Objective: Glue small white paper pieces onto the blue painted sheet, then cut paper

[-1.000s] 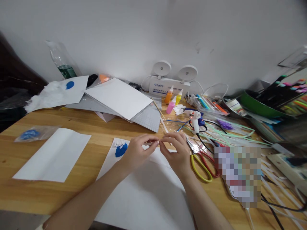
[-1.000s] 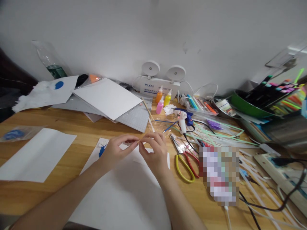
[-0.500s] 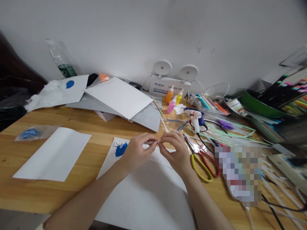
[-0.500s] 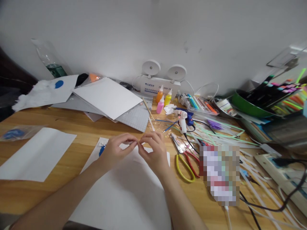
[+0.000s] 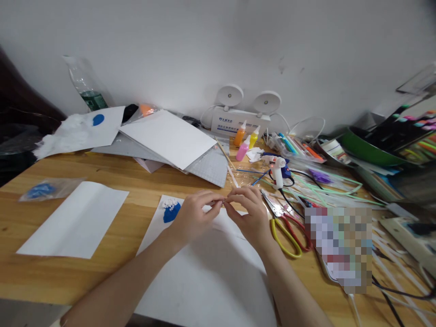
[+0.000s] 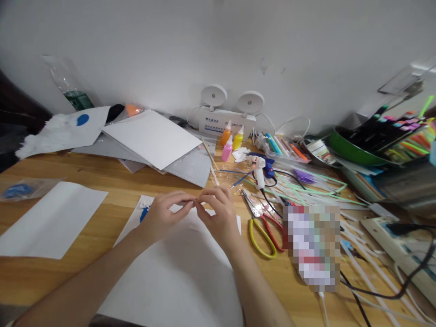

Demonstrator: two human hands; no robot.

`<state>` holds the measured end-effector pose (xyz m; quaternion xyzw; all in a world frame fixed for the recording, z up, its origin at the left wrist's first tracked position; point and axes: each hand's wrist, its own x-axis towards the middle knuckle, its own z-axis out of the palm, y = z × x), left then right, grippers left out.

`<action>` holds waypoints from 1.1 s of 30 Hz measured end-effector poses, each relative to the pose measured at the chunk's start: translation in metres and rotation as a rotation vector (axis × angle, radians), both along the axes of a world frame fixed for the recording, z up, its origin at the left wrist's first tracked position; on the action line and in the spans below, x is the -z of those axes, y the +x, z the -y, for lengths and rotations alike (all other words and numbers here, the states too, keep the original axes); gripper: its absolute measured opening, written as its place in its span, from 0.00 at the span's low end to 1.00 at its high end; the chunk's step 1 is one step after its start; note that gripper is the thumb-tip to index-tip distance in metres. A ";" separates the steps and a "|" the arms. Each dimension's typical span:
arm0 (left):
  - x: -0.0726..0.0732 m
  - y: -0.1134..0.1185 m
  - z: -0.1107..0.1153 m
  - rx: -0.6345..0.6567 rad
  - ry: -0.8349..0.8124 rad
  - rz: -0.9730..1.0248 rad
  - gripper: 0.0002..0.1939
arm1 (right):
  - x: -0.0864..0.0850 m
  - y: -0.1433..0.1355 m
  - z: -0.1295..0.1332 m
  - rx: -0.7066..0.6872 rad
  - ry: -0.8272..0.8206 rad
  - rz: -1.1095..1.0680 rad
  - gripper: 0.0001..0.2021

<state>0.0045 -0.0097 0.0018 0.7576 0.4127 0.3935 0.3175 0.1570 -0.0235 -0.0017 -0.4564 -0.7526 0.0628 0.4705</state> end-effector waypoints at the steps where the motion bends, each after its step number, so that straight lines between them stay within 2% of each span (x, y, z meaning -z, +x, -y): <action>1: 0.000 0.000 0.000 0.000 0.000 0.000 0.07 | 0.000 0.000 0.000 0.001 0.002 0.008 0.04; 14: -0.001 0.002 0.001 -0.104 0.033 0.023 0.04 | -0.001 -0.001 0.000 0.002 -0.005 0.009 0.04; 33: -0.003 0.000 0.001 -0.042 0.029 -0.014 0.08 | 0.007 0.002 -0.001 0.043 -0.001 0.077 0.02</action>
